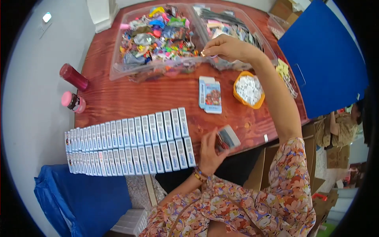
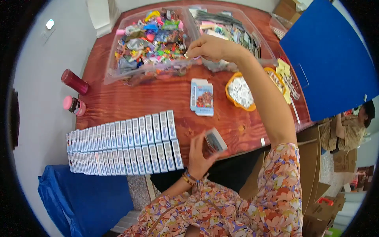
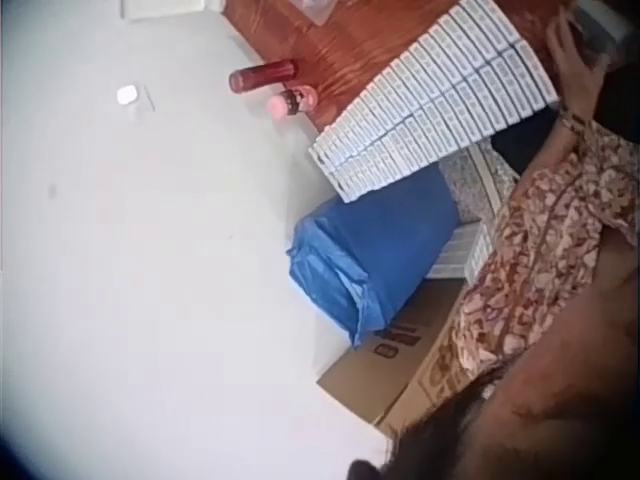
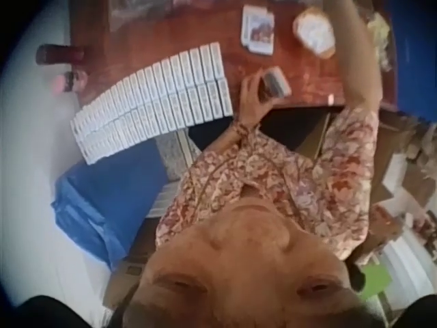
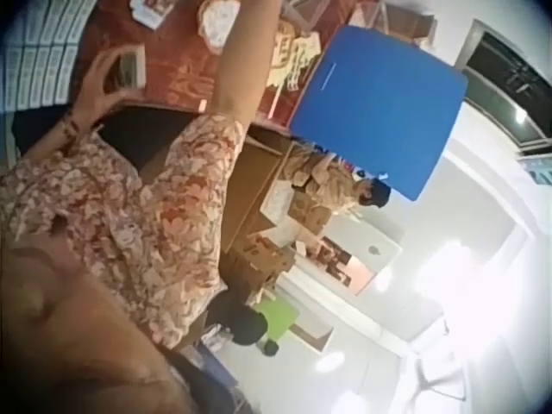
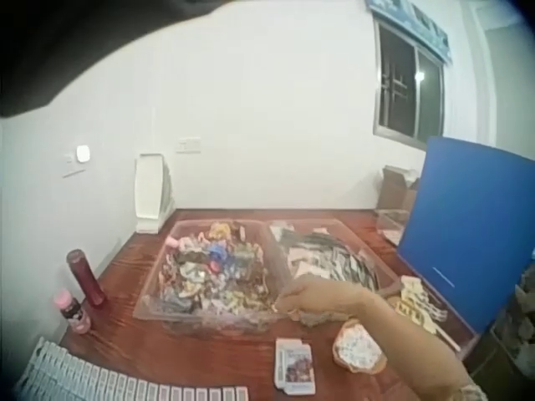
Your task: Packaging small toy items into individual cardboard boxes and stacking them at a workstation.
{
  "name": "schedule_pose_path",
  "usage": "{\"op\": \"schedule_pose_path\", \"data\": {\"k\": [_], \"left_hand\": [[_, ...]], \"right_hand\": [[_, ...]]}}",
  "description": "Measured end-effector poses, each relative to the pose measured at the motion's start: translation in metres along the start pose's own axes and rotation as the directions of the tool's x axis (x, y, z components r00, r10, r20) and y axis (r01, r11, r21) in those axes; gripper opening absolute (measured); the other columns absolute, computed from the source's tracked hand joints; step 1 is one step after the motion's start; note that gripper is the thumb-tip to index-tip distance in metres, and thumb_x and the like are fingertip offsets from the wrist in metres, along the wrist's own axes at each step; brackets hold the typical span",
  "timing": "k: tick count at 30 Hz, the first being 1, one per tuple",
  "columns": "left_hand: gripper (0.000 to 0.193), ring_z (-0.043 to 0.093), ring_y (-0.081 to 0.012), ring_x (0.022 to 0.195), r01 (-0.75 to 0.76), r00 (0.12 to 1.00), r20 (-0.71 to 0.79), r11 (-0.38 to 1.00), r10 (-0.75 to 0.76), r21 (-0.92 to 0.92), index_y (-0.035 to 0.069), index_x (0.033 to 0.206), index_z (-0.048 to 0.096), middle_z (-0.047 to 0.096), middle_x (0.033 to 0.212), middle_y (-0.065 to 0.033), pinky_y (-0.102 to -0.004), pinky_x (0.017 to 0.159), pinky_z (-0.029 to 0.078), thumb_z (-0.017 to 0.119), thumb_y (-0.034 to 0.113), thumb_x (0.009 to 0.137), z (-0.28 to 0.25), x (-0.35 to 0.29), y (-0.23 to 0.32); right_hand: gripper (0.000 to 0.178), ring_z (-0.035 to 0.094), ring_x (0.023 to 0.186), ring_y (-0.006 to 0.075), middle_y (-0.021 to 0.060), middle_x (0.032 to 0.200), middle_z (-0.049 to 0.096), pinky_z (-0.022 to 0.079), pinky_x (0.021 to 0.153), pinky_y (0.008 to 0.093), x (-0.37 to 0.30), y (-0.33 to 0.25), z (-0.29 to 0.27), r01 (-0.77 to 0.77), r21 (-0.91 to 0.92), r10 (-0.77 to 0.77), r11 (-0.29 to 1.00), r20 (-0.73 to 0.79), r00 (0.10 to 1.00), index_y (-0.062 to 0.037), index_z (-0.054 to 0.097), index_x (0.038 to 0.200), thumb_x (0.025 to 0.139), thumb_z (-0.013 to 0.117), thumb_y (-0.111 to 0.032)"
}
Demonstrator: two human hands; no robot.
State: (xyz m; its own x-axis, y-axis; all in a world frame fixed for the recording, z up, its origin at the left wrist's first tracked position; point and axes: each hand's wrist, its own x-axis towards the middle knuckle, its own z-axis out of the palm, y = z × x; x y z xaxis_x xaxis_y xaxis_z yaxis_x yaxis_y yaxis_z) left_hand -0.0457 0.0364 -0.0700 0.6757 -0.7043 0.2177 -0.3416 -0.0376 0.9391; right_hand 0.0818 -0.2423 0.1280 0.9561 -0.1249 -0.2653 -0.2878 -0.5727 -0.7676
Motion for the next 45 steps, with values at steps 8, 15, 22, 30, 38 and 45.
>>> {"op": "schedule_pose_path", "data": {"k": [8,15,22,30,38,45], "left_hand": [[0.082,0.054,-0.0369,0.113,-0.039,0.996,-0.079,0.989,0.051,0.143,0.002,0.142,0.047,0.051,0.121,-0.0183,-0.0454,0.096,0.047,0.088,0.018,0.071,-0.004,0.017,0.003],[0.085,0.055,-0.0369,0.109,-0.116,0.992,-0.01,0.941,0.125,0.317,0.005,0.143,0.047,0.052,0.116,-0.0177,-0.0465,0.094,0.047,0.089,0.023,0.071,0.01,0.017,0.006],[0.086,0.054,-0.0374,0.109,-0.112,0.994,0.029,0.936,0.109,0.333,0.003,0.142,0.046,0.051,0.117,-0.0181,-0.0468,0.094,0.047,0.089,0.022,0.07,0.018,0.02,0.013],[0.086,0.054,-0.0368,0.103,-0.144,0.989,0.03,0.929,0.142,0.341,0.003,0.142,0.046,0.051,0.112,-0.0175,-0.0477,0.09,0.047,0.088,0.027,0.072,0.025,0.026,0.012],[0.083,0.054,-0.0365,0.108,-0.128,0.992,0.021,0.937,0.128,0.325,0.002,0.14,0.048,0.053,0.116,-0.0181,-0.0443,0.094,0.046,0.09,0.021,0.07,0.02,0.031,0.019],[0.086,0.053,-0.0375,0.111,-0.14,0.99,0.027,0.937,0.138,0.32,0.004,0.144,0.046,0.051,0.118,-0.0181,-0.047,0.096,0.045,0.089,0.02,0.071,0.019,0.029,0.013]], "right_hand": [[0.019,0.069,0.067,0.03,0.0159,0.071,0.066,0.052,0.064,0.0417,-0.148,0.008,0.093,0.142,-0.393,-0.068,0.909,0.196,0.978,-0.0036,0.07,0.096,0.093,0.063,-0.021],[0.015,0.068,0.081,0.0364,0.0199,0.082,0.068,0.053,0.075,0.0462,-0.173,0.049,0.115,0.018,-0.444,-0.051,0.896,-0.06,0.997,-0.001,0.069,0.095,0.086,0.066,-0.012],[0.017,0.069,0.078,0.0318,0.0167,0.089,0.069,0.054,0.073,0.0382,-0.19,0.061,0.119,0.08,-0.24,-0.15,0.968,-0.291,0.945,0.0036,0.068,0.1,0.086,0.068,-0.007],[0.015,0.071,0.078,0.0316,0.0179,0.092,0.071,0.056,0.07,0.038,-0.195,0.069,0.129,0.126,-0.149,-0.174,0.981,-0.376,0.91,0.0027,0.069,0.101,0.09,0.068,-0.007],[0.027,0.072,0.082,0.0329,0.0198,0.093,0.072,0.056,0.073,0.0405,-0.212,0.067,0.133,0.032,-0.267,-0.128,0.963,-0.351,0.927,-0.0013,0.064,0.119,0.093,0.065,-0.009],[0.026,0.066,0.063,0.0133,0.0101,0.094,0.072,0.054,0.057,0.0288,-0.207,0.071,0.105,-0.119,0.361,0.247,0.925,-0.333,0.91,-0.0034,0.068,0.117,0.093,0.067,-0.013]]}}
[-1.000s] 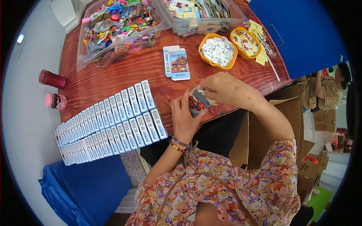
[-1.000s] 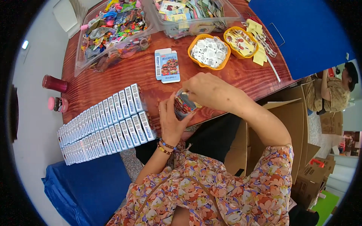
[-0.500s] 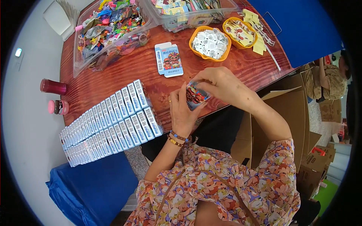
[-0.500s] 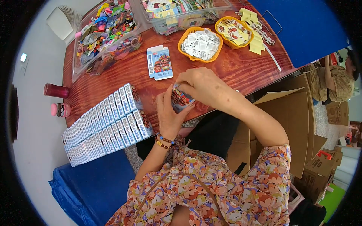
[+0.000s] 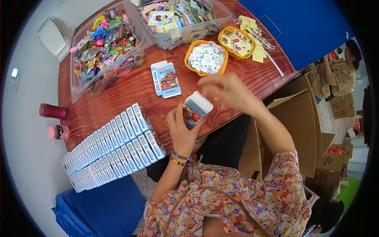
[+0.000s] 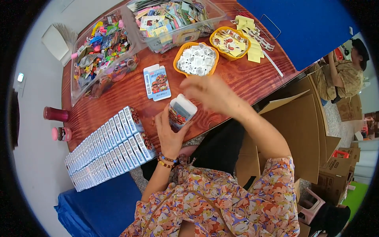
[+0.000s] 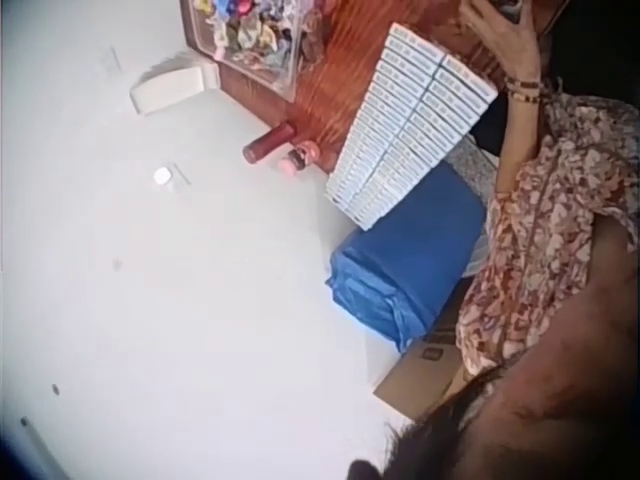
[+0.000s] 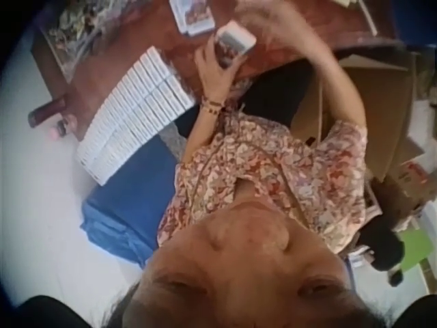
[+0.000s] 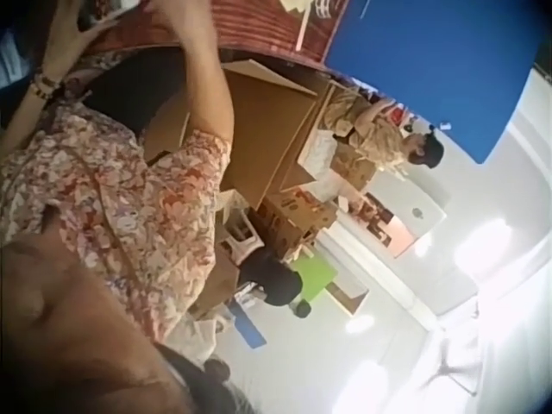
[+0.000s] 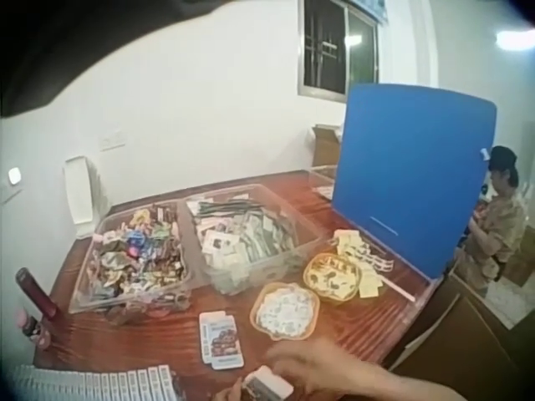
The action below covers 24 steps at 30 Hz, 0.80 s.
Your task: Packaging small toy items into individual cardboard boxes and stacking them at a workstation.
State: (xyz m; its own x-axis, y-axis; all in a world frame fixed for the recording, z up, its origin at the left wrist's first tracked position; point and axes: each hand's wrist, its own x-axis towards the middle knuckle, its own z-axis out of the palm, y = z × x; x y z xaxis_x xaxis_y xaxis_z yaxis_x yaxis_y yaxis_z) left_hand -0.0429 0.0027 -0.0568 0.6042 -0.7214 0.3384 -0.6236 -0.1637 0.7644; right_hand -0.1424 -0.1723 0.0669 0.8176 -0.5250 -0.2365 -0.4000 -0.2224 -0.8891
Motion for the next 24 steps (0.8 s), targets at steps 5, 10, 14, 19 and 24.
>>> {"op": "schedule_pose_path", "data": {"k": [5,10,14,19,24], "left_hand": [[0.084,0.054,-0.035,0.114,0.007,1.0,0.02,0.999,-0.006,-0.054,0.001,0.141,0.048,0.052,0.122,-0.0181,-0.0434,0.098,0.045,0.089,0.019,0.071,0.011,-0.011,0.004],[0.088,0.053,-0.0344,0.118,-0.002,1.0,0.023,0.998,0.003,-0.066,-0.001,0.144,0.045,0.051,0.126,-0.0185,-0.0432,0.1,0.045,0.089,0.022,0.072,0.009,-0.017,-0.002],[0.089,0.053,-0.0339,0.117,0.0,1.0,0.013,0.998,0.001,-0.068,-0.001,0.145,0.044,0.051,0.126,-0.0183,-0.0426,0.099,0.046,0.089,0.022,0.072,0.011,-0.016,-0.002],[0.089,0.054,-0.0334,0.117,0.04,0.999,0.039,0.995,-0.036,-0.093,-0.001,0.145,0.043,0.051,0.126,-0.0179,-0.0417,0.099,0.046,0.089,0.022,0.072,0.011,-0.017,-0.002],[0.09,0.054,-0.0331,0.117,0.021,0.999,0.036,0.996,-0.018,-0.086,0.0,0.146,0.043,0.05,0.127,-0.0176,-0.0416,0.099,0.046,0.089,0.021,0.072,0.009,-0.017,-0.003]], "right_hand": [[0.025,0.07,0.089,0.029,0.0113,0.094,0.071,0.054,0.078,0.042,0.086,0.073,-0.045,0.117,-0.781,-0.404,0.613,-0.183,0.896,-0.0065,0.069,0.105,0.085,0.071,-0.022],[0.019,0.068,0.092,0.0306,0.0126,0.093,0.07,0.052,0.079,0.0438,0.12,0.064,-0.05,0.119,-0.852,-0.135,0.51,0.057,0.989,-0.0082,0.066,0.093,0.082,0.07,-0.022],[0.015,0.068,0.08,0.0254,0.0118,0.088,0.069,0.052,0.072,0.0415,0.122,0.073,-0.066,0.158,-0.749,-0.194,0.643,0.041,0.98,-0.0054,0.065,0.093,0.085,0.067,-0.018],[0.01,0.063,0.062,0.0118,0.0053,0.082,0.064,0.047,0.054,0.0265,0.125,0.089,-0.079,0.106,-0.116,-0.106,0.988,0.007,0.994,-0.0013,0.063,0.098,0.091,0.064,-0.008],[0.011,0.055,0.055,0.0038,-0.0017,0.079,0.062,0.039,0.048,0.02,0.118,0.08,-0.078,0.046,0.094,-0.052,0.994,0.058,0.997,-0.0029,0.065,0.103,0.093,0.064,-0.006]]}}
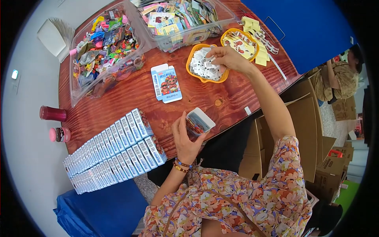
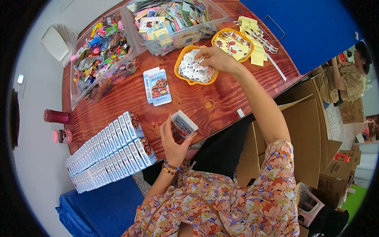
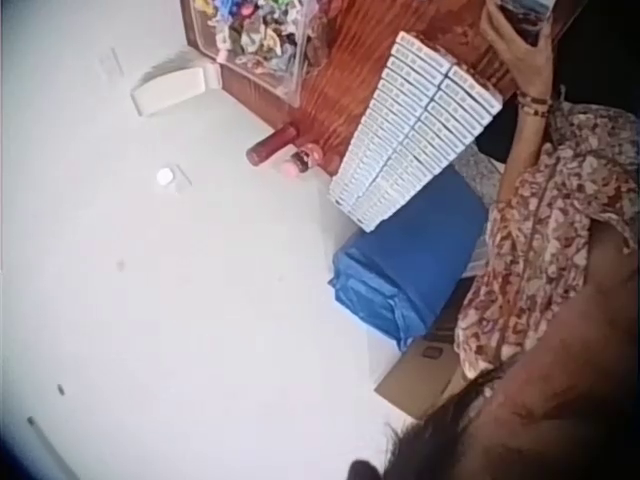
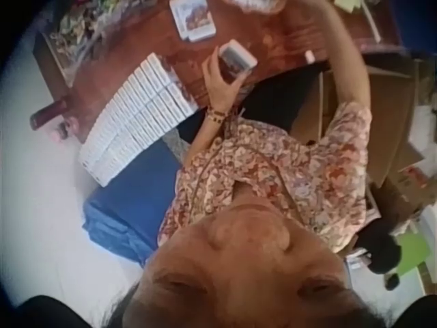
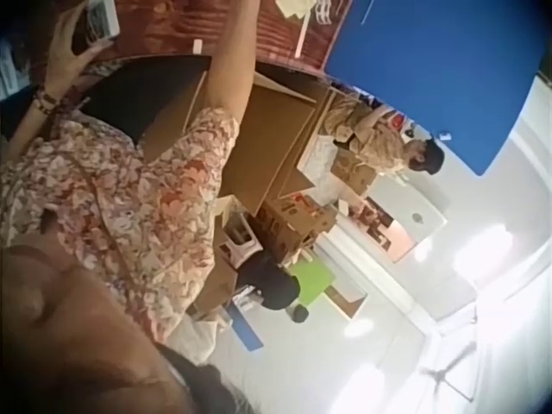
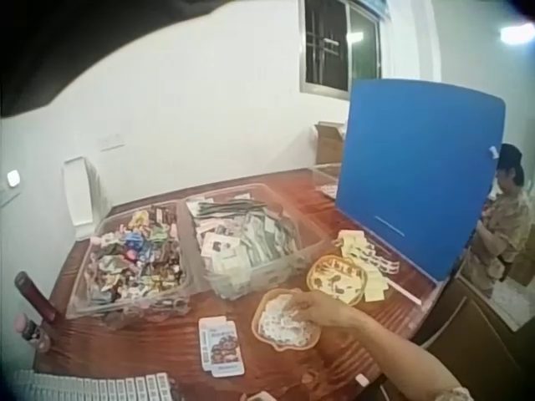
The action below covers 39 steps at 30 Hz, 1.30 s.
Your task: Packaging small toy items into individual cardboard boxes and stacking them at a workstation.
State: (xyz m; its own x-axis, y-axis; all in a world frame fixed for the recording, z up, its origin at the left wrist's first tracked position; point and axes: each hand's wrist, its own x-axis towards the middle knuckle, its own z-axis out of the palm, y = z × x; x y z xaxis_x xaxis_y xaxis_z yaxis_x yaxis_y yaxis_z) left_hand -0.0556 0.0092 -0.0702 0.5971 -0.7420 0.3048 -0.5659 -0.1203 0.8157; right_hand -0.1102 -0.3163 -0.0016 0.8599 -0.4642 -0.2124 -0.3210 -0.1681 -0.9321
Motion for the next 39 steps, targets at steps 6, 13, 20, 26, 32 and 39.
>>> {"op": "schedule_pose_path", "data": {"k": [6,13,20,26,32,39], "left_hand": [[0.091,0.051,-0.0349,0.119,0.025,0.999,0.031,0.999,-0.024,-0.043,0.002,0.149,0.04,0.048,0.129,-0.0187,-0.0444,0.1,0.045,0.087,0.023,0.074,0.001,0.0,-0.003],[0.092,0.051,-0.0355,0.12,0.054,0.998,0.041,0.998,-0.052,-0.045,0.002,0.149,0.04,0.048,0.129,-0.019,-0.0445,0.1,0.045,0.087,0.022,0.073,-0.001,0.0,-0.001],[0.091,0.05,-0.0354,0.12,0.021,0.999,0.035,0.999,-0.02,-0.046,0.002,0.149,0.041,0.048,0.129,-0.0192,-0.0451,0.1,0.045,0.087,0.022,0.073,-0.001,-0.001,-0.004],[0.091,0.05,-0.0356,0.12,0.021,0.999,0.03,0.999,-0.02,-0.044,0.002,0.148,0.041,0.049,0.129,-0.0191,-0.0455,0.101,0.044,0.087,0.022,0.073,-0.001,0.0,-0.003],[0.088,0.051,-0.0354,0.119,0.016,1.0,0.01,0.999,-0.015,-0.049,0.002,0.147,0.043,0.051,0.127,-0.0191,-0.0457,0.1,0.044,0.087,0.023,0.073,0.002,0.0,-0.003],[0.082,0.053,-0.0364,0.111,0.029,0.999,-0.048,0.996,-0.025,0.089,0.002,0.142,0.048,0.052,0.117,-0.0177,-0.0473,0.095,0.045,0.087,0.023,0.072,0.001,0.016,0.003]], "right_hand": [[0.007,0.058,0.061,0.0026,-0.0039,0.077,0.062,0.038,0.051,0.0203,0.001,0.003,-0.007,-0.004,-0.01,0.003,1.0,-0.032,0.999,-0.0031,0.068,0.097,0.093,0.064,-0.008],[0.014,0.066,0.075,0.0303,0.0123,0.084,0.07,0.051,0.067,0.0411,-0.005,-0.024,-0.019,0.008,-0.815,-0.152,0.579,-0.099,0.984,-0.0018,0.068,0.094,0.084,0.065,-0.011],[0.013,0.072,0.085,0.036,0.018,0.085,0.072,0.058,0.075,0.0455,0.002,-0.02,0.015,-0.033,-0.991,-0.059,0.132,-0.041,0.997,-0.0007,0.072,0.087,0.08,0.062,-0.007],[0.01,0.072,0.08,0.0352,0.018,0.08,0.071,0.058,0.068,0.0438,0.002,-0.004,0.007,0.045,-0.996,-0.201,0.076,0.028,0.979,-0.0003,0.071,0.084,0.081,0.062,-0.006],[0.011,0.063,0.061,0.021,0.0111,0.07,0.066,0.05,0.056,0.0376,-0.013,-0.011,-0.011,0.093,-0.845,-0.247,0.526,-0.047,0.968,0.0022,0.067,0.086,0.086,0.062,-0.007],[0.011,0.052,0.058,0.0028,-0.0004,0.069,0.063,0.04,0.051,0.0223,-0.072,-0.074,0.027,0.03,-0.001,-0.029,1.0,0.116,0.993,-0.0008,0.07,0.091,0.09,0.065,-0.011]]}}
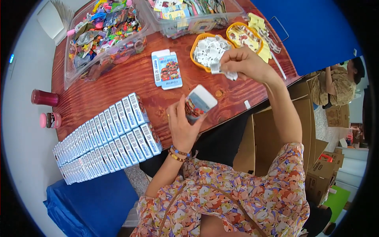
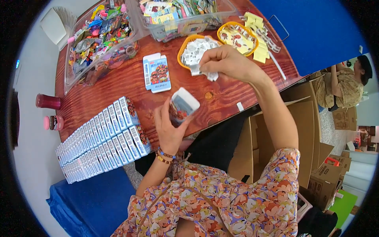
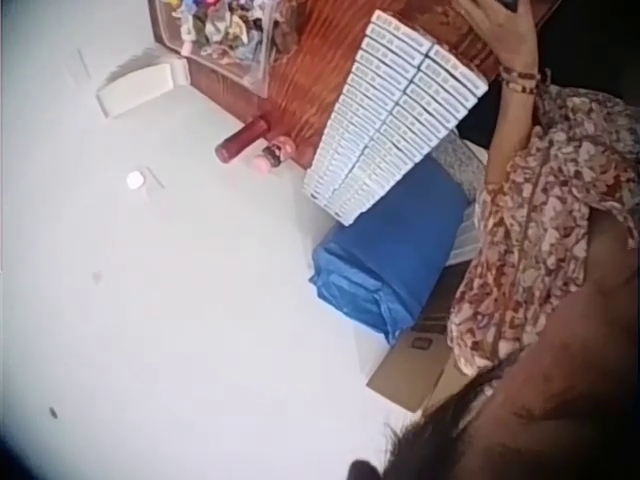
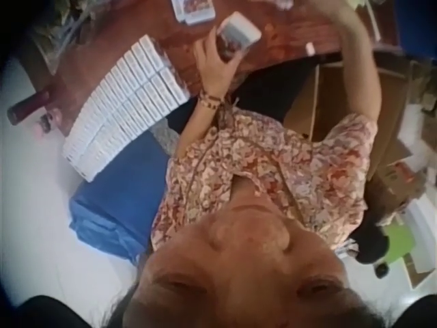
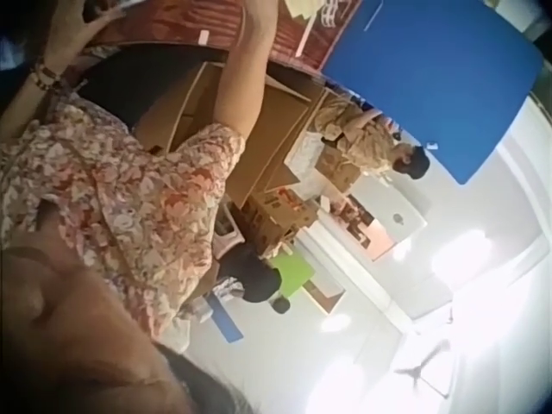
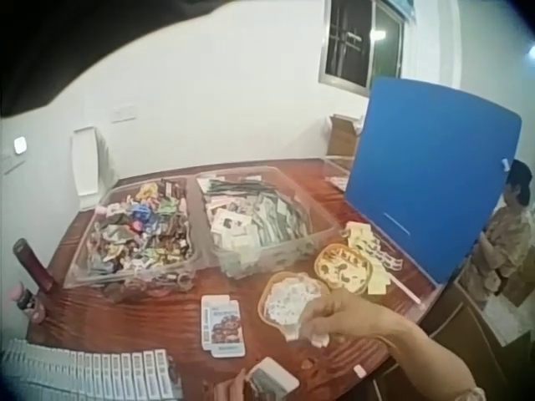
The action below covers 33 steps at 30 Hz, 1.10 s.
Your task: Packaging small toy items into individual cardboard boxes and stacking them at a workstation.
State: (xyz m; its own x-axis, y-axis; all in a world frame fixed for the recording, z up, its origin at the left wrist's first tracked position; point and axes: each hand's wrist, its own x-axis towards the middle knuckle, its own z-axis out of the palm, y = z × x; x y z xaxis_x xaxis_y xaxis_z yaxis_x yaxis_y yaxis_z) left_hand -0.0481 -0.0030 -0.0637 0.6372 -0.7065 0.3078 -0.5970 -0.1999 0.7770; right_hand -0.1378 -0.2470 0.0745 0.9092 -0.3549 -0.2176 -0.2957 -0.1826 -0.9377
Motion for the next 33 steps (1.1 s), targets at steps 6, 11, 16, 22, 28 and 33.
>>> {"op": "schedule_pose_path", "data": {"k": [6,11,16,22,28,33], "left_hand": [[0.083,0.054,-0.0369,0.106,-0.087,0.996,-0.005,0.991,0.088,0.105,0.003,0.141,0.049,0.052,0.114,-0.0173,-0.0484,0.093,0.045,0.088,0.018,0.07,-0.002,0.004,0.004],[0.085,0.054,-0.0365,0.105,-0.093,0.996,0.012,0.987,0.092,0.132,0.003,0.142,0.048,0.052,0.114,-0.0173,-0.0485,0.093,0.045,0.089,0.018,0.068,-0.002,0.003,0.005],[0.086,0.054,-0.0359,0.106,-0.08,0.997,0.001,0.992,0.081,0.096,0.006,0.144,0.047,0.053,0.113,-0.0173,-0.0465,0.092,0.045,0.089,0.024,0.071,-0.003,0.001,-0.001],[0.086,0.054,-0.0353,0.105,-0.034,0.999,0.021,0.994,0.032,0.105,0.005,0.144,0.046,0.052,0.113,-0.0169,-0.0458,0.091,0.045,0.089,0.025,0.072,-0.006,0.002,0.002],[0.086,0.054,-0.0352,0.104,-0.03,0.999,0.024,0.996,0.028,0.084,0.005,0.144,0.046,0.052,0.112,-0.0162,-0.045,0.09,0.045,0.089,0.025,0.072,-0.005,0.001,0.002],[0.086,0.054,-0.0351,0.104,-0.02,0.999,0.033,0.996,0.017,0.084,0.004,0.144,0.046,0.052,0.112,-0.0162,-0.0446,0.09,0.046,0.089,0.024,0.071,-0.007,0.005,0.004]], "right_hand": [[0.011,0.064,0.065,0.0149,0.0067,0.071,0.068,0.049,0.059,0.0295,-0.007,-0.018,0.039,0.065,-0.464,0.049,0.884,0.23,0.972,0.0007,0.07,0.089,0.086,0.064,-0.008],[0.013,0.068,0.071,0.0324,0.0176,0.073,0.067,0.053,0.067,0.0418,0.004,-0.012,0.072,0.169,-0.721,0.033,0.672,0.256,0.966,0.0017,0.069,0.087,0.084,0.062,-0.009],[0.015,0.068,0.063,0.0281,0.0168,0.067,0.064,0.054,0.064,0.0395,0.0,-0.008,0.074,0.173,-0.6,0.009,0.781,0.287,0.958,0.0009,0.068,0.097,0.088,0.058,-0.005],[0.022,0.07,0.066,0.0291,0.0161,0.079,0.069,0.055,0.066,0.0386,-0.007,0.004,0.078,0.214,-0.518,-0.151,0.828,0.162,0.975,0.0001,0.065,0.11,0.089,0.061,-0.002],[0.023,0.072,0.083,0.0314,0.0157,0.09,0.072,0.057,0.071,0.0368,-0.006,0.015,0.083,0.326,-0.544,-0.303,0.773,0.135,0.943,0.0011,0.065,0.111,0.09,0.068,-0.007],[0.019,0.073,0.08,0.0198,0.0094,0.09,0.073,0.058,0.068,0.0327,-0.009,0.01,0.07,0.187,-0.298,-0.168,0.936,0.091,0.982,0.0017,0.068,0.111,0.095,0.063,-0.005]]}}
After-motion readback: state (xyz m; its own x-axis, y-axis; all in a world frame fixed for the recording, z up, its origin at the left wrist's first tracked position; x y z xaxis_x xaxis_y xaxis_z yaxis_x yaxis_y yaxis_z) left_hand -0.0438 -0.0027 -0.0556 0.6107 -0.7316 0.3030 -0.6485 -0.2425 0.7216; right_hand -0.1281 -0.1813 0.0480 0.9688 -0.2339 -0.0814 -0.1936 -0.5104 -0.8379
